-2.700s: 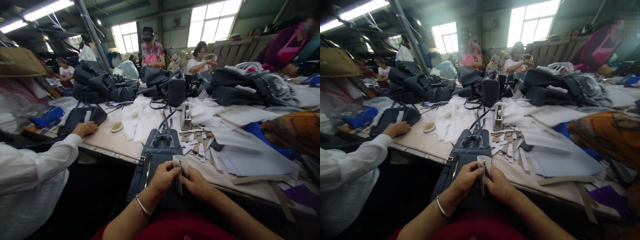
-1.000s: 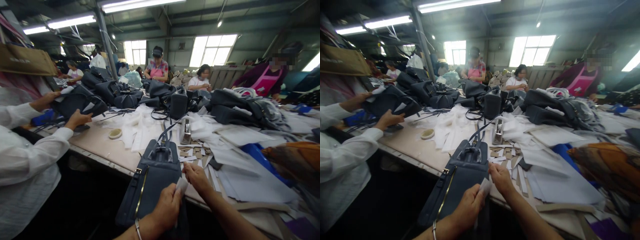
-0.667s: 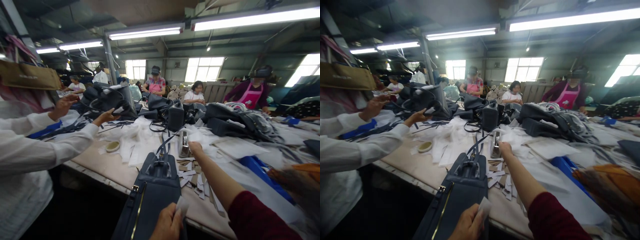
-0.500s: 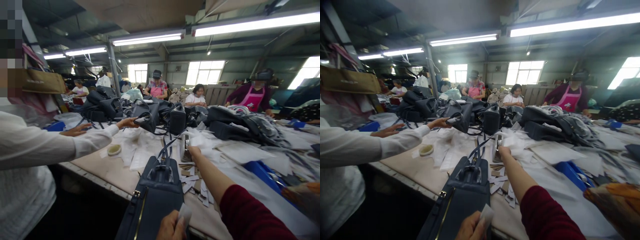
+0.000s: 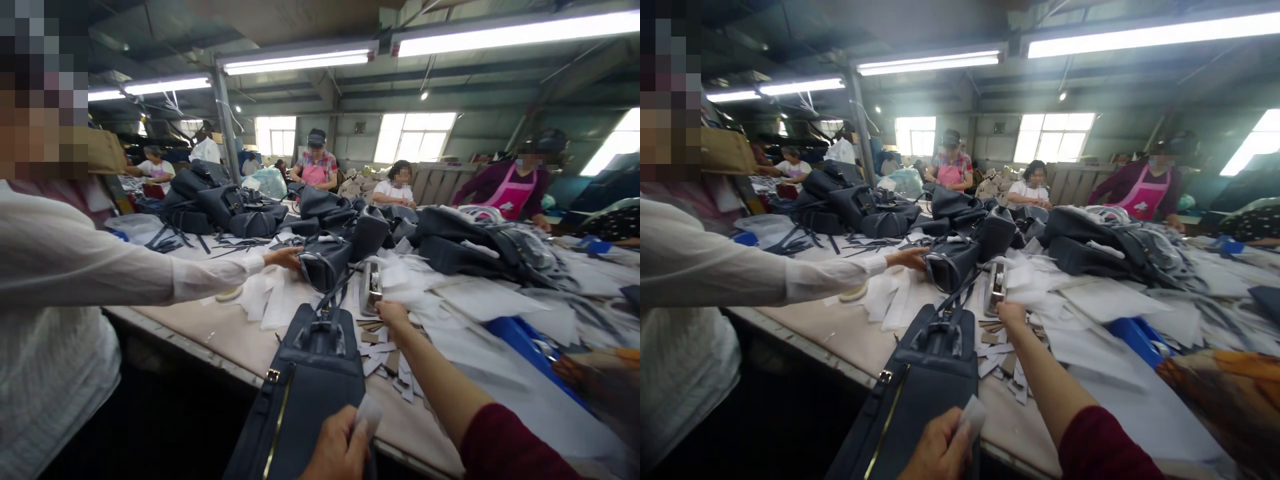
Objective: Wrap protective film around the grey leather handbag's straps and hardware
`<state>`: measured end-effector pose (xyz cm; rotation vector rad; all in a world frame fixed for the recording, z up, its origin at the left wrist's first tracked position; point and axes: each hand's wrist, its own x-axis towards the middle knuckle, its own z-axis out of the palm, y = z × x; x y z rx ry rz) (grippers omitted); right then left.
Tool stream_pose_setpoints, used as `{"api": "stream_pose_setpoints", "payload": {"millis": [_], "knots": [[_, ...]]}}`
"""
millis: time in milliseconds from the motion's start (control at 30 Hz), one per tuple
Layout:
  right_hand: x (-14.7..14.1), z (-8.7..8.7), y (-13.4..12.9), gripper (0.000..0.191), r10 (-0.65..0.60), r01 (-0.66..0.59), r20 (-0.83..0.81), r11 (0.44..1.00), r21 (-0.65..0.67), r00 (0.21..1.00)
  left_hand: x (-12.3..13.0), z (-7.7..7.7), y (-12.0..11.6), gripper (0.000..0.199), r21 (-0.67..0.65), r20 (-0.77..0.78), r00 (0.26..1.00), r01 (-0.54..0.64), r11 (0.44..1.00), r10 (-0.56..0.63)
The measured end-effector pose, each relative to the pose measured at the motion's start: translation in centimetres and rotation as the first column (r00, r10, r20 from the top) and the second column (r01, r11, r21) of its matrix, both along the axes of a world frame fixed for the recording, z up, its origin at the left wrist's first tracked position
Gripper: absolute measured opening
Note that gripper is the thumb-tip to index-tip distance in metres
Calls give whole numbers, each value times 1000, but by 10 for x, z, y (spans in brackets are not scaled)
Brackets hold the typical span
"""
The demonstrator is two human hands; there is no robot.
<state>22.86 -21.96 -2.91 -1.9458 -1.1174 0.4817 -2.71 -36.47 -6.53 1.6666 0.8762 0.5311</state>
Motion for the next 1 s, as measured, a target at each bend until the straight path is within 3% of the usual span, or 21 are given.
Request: {"api": "stream_pose_setpoints", "payload": {"millis": [133,267,433,500,600,733,1000], "knots": [[15,19,3,22,-52,67,89,982,-178,995,-1,15,-7,41,56,-31,998,-60,997,62],[12,23,-23,18,11,8,99,982,-190,995,0,22,-10,33,99,-62,993,-93,991,99],[-33,31,-113,30,213,-222,-99,971,-93,972,2,23,-8,34,156,-114,986,-106,982,124],[-54,38,-152,29,390,-396,-202,918,12,898,3,24,-8,33,207,-137,983,-94,974,124],[-78,38,-191,37,445,-459,-178,887,-45,878,6,26,-10,30,324,-186,976,-43,945,109],[-91,21,-204,39,326,-357,-179,917,-180,928,7,27,-13,27,460,-248,966,47,887,77],[-95,1,-201,50,213,-234,-119,949,-210,970,6,23,-21,25,588,-251,964,79,805,89]]}}
